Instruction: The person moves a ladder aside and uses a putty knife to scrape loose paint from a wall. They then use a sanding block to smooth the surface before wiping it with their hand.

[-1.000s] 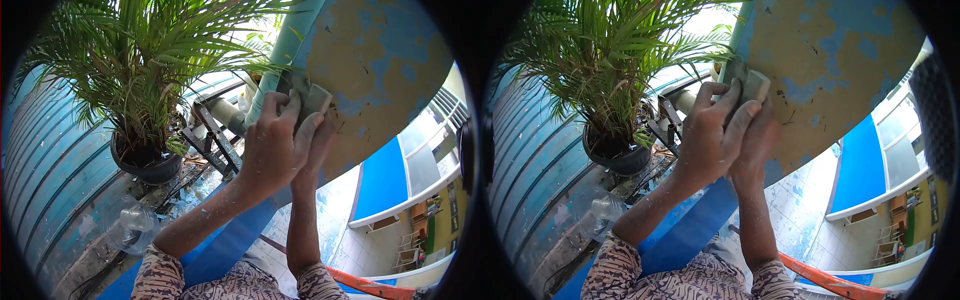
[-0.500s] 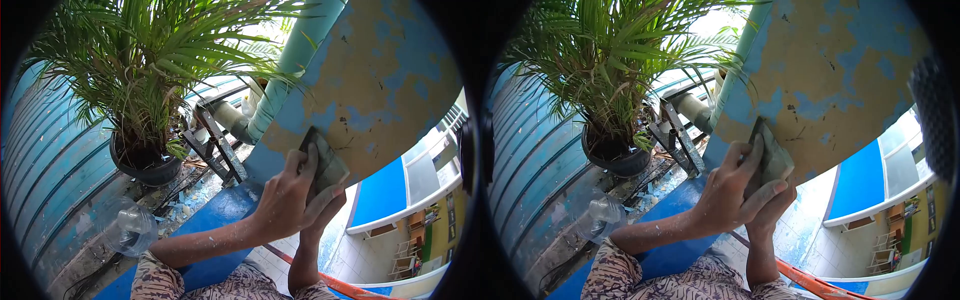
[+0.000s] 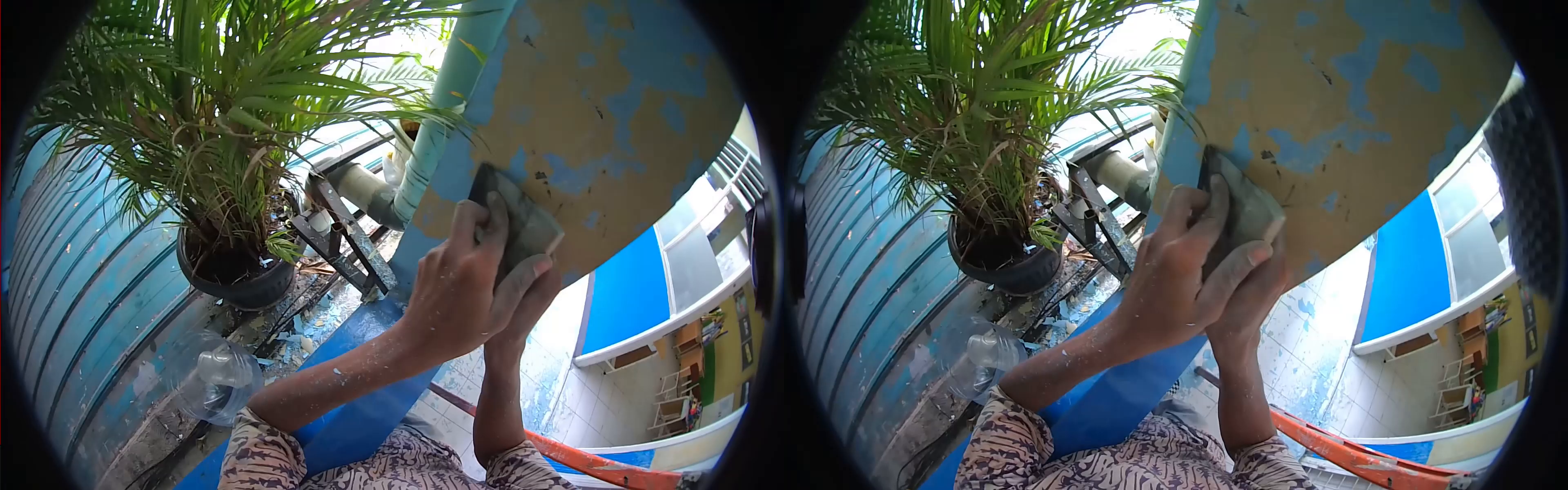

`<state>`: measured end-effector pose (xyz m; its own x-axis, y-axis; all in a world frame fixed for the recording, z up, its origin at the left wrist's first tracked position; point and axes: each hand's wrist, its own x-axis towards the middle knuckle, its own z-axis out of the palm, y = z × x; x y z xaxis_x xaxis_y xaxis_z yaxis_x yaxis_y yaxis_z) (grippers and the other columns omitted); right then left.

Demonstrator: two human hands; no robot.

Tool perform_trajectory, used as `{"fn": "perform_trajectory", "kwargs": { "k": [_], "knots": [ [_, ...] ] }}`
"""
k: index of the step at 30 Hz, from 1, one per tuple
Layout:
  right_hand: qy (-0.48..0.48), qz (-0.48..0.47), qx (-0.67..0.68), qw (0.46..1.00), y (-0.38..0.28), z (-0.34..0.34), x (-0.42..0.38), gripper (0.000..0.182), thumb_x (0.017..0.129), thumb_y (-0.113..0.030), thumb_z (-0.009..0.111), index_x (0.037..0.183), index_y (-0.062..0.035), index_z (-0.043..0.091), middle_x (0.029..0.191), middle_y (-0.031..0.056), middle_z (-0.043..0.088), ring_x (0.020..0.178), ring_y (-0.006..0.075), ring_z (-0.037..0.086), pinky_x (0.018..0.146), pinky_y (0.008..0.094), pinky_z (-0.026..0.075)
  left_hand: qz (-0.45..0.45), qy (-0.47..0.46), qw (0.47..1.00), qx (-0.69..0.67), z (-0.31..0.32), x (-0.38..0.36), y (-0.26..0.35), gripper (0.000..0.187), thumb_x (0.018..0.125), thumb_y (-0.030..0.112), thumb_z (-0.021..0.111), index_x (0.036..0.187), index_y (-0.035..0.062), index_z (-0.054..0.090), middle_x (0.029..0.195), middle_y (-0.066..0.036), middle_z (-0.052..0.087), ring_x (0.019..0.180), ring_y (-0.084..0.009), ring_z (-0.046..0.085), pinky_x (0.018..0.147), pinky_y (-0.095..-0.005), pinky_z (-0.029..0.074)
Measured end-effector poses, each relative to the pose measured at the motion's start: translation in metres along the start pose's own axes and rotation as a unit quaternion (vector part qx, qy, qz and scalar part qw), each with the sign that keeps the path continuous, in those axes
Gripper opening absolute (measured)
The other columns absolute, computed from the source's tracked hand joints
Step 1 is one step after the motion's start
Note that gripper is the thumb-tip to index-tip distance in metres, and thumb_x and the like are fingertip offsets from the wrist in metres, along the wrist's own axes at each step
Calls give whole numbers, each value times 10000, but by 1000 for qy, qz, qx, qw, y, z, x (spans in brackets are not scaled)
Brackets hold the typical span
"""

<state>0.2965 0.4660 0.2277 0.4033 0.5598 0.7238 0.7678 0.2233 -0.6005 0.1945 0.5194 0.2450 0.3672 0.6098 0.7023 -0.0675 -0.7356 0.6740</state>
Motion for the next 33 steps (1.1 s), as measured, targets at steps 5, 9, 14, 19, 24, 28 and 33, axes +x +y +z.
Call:
{"fn": "perform_trajectory", "kwargs": {
  "k": [5, 9, 14, 19, 24, 28, 33],
  "knots": [
    [55, 57, 157, 984, -14, 6, -6, 444, 1051, -320, 535, 1277, 57, 593, 1116, 139, 711, 974, 201, 706, 795, 324, 556, 31, -5, 999, -14, 6, -17, 2, 673, 969, 321, 706, 1347, -201, 513, 1109, -251, 547, 888, -372, 685, 730, -438, 571],
    [76, -7, 123, 989, 5, 7, 3, 451, 1053, -329, 524, 1271, 60, 589, 1069, 126, 703, 907, 206, 685, 770, 340, 543, 4, -24, 999, 27, -4, 9, 8, 661, 969, 334, 707, 1336, -185, 528, 1133, -253, 553, 895, -392, 697, 713, -439, 584],
    [73, 76, 224, 969, -20, -3, -4, 441, 1031, -320, 558, 1272, 48, 597, 1090, 122, 692, 918, 215, 678, 763, 339, 538, 38, 13, 999, -24, 11, -13, 11, 595, 948, 349, 731, 1291, -115, 587, 1121, -245, 557, 862, -394, 699, 686, -450, 575],
    [93, 2, 120, 988, 1, 0, 14, 436, 1027, -325, 568, 1254, 46, 599, 1097, 112, 676, 920, 206, 667, 770, 340, 537, 45, 10, 999, 19, 7, 12, 6, 679, 953, 339, 725, 1376, -151, 520, 1112, -242, 555, 858, -396, 683, 735, -444, 569],
    [93, 97, 284, 949, -14, -10, -9, 401, 1041, -274, 575, 1271, 54, 590, 1108, 119, 694, 971, 171, 671, 775, 302, 547, 64, 2, 998, -11, 19, -13, 9, 715, 952, 330, 725, 1391, -179, 481, 1107, -232, 545, 876, -380, 672, 743, -438, 570],
    [74, 32, 171, 982, 0, -10, 7, 398, 1044, -276, 570, 1266, 55, 591, 1099, 119, 692, 986, 172, 670, 789, 301, 546, 60, -13, 998, -9, 10, 7, 12, 707, 944, 323, 738, 1378, -179, 494, 1132, -234, 534, 899, -379, 678, 745, -425, 577],
    [105, 108, 267, 952, -20, -14, -3, 436, 1030, -314, 583, 1260, 57, 589, 1092, 114, 689, 979, 181, 670, 795, 310, 541, 61, -14, 998, -31, 15, -7, 16, 632, 945, 306, 737, 1316, -168, 544, 1148, -251, 532, 918, -389, 680, 752, -436, 578]
  ]
}}
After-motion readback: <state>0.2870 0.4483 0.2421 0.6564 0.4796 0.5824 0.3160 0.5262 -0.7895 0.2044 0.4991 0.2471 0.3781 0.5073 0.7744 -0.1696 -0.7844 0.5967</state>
